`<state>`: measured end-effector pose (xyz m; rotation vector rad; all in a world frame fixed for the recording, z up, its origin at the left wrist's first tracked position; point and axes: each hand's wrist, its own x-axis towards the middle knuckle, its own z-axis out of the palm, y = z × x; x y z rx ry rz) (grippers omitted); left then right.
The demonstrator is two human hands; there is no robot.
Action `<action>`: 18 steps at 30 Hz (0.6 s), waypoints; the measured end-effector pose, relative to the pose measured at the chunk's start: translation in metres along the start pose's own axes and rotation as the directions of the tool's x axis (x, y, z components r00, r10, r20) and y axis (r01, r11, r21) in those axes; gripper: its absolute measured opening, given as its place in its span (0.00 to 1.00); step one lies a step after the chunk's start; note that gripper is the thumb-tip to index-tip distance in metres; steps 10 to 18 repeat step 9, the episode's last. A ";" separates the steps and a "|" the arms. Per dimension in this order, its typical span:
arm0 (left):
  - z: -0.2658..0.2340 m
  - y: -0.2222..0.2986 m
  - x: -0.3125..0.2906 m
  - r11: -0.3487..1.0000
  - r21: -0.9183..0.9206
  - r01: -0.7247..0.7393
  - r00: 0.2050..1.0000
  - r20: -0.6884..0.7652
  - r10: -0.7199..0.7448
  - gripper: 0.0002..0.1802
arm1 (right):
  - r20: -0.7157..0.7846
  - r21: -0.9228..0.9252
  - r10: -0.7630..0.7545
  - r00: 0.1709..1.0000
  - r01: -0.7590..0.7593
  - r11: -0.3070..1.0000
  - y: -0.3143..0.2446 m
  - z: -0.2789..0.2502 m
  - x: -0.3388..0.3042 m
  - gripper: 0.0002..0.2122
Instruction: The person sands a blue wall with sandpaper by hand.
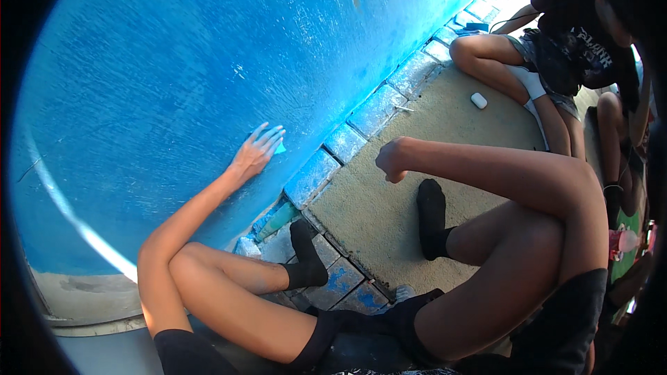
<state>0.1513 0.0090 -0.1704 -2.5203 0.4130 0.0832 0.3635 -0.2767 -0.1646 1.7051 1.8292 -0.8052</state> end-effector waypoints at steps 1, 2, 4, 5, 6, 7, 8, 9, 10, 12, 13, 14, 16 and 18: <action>-0.005 0.002 0.034 1.000 -0.012 0.005 0.993 -0.114 -0.006 0.24 | 0.053 0.007 0.074 0.996 -0.074 0.997 0.012 0.013 -0.018 0.15; -0.011 -0.004 0.022 0.999 -0.001 0.045 0.992 -0.121 -0.045 0.24 | 0.056 -0.007 0.047 0.997 -0.046 0.999 0.007 0.008 -0.007 0.15; -0.016 -0.010 0.010 0.998 0.011 0.067 0.994 -0.086 -0.066 0.24 | 0.052 -0.015 0.013 0.999 -0.012 1.000 0.002 0.003 0.002 0.15; -0.017 -0.010 0.007 0.996 0.018 0.083 0.993 -0.087 -0.081 0.25 | 0.062 -0.021 0.014 0.998 -0.013 1.000 0.001 0.001 0.002 0.15; -0.015 -0.007 0.002 0.996 0.016 0.088 0.993 -0.078 -0.087 0.25 | 0.062 -0.025 0.004 0.998 -0.002 1.000 -0.001 0.001 0.004 0.15; -0.013 -0.004 -0.003 0.997 0.024 0.074 0.997 -0.039 -0.073 0.25 | 0.055 -0.037 -0.009 0.998 0.011 0.999 -0.004 0.000 0.007 0.16; -0.005 -0.001 0.002 0.998 0.028 0.052 0.998 -0.031 -0.051 0.26 | 0.059 -0.045 0.007 0.998 -0.004 0.999 -0.001 0.004 0.001 0.16; 0.002 0.002 0.007 0.998 0.055 0.033 0.997 -0.076 -0.028 0.26 | 0.067 -0.046 0.023 0.997 -0.020 0.999 0.001 0.006 -0.003 0.16; 0.002 0.002 0.007 0.998 0.055 0.033 0.997 -0.076 -0.028 0.26 | 0.067 -0.046 0.023 0.997 -0.020 0.999 0.001 0.006 -0.003 0.16; 0.002 0.002 0.007 0.998 0.055 0.033 0.997 -0.076 -0.028 0.26 | 0.067 -0.046 0.023 0.997 -0.020 0.999 0.001 0.006 -0.003 0.16; 0.002 0.002 0.007 0.998 0.055 0.033 0.997 -0.076 -0.028 0.26 | 0.067 -0.046 0.023 0.997 -0.020 0.999 0.001 0.006 -0.003 0.16; 0.002 0.002 0.007 0.998 0.055 0.033 0.997 -0.076 -0.028 0.26 | 0.067 -0.046 0.023 0.997 -0.020 0.999 0.001 0.006 -0.003 0.16; 0.002 0.002 0.007 0.998 0.055 0.033 0.997 -0.076 -0.028 0.26 | 0.067 -0.046 0.023 0.997 -0.020 0.999 0.001 0.006 -0.003 0.16; 0.002 0.002 0.007 0.998 0.055 0.033 0.997 -0.076 -0.028 0.26 | 0.067 -0.046 0.023 0.997 -0.020 0.999 0.001 0.006 -0.003 0.16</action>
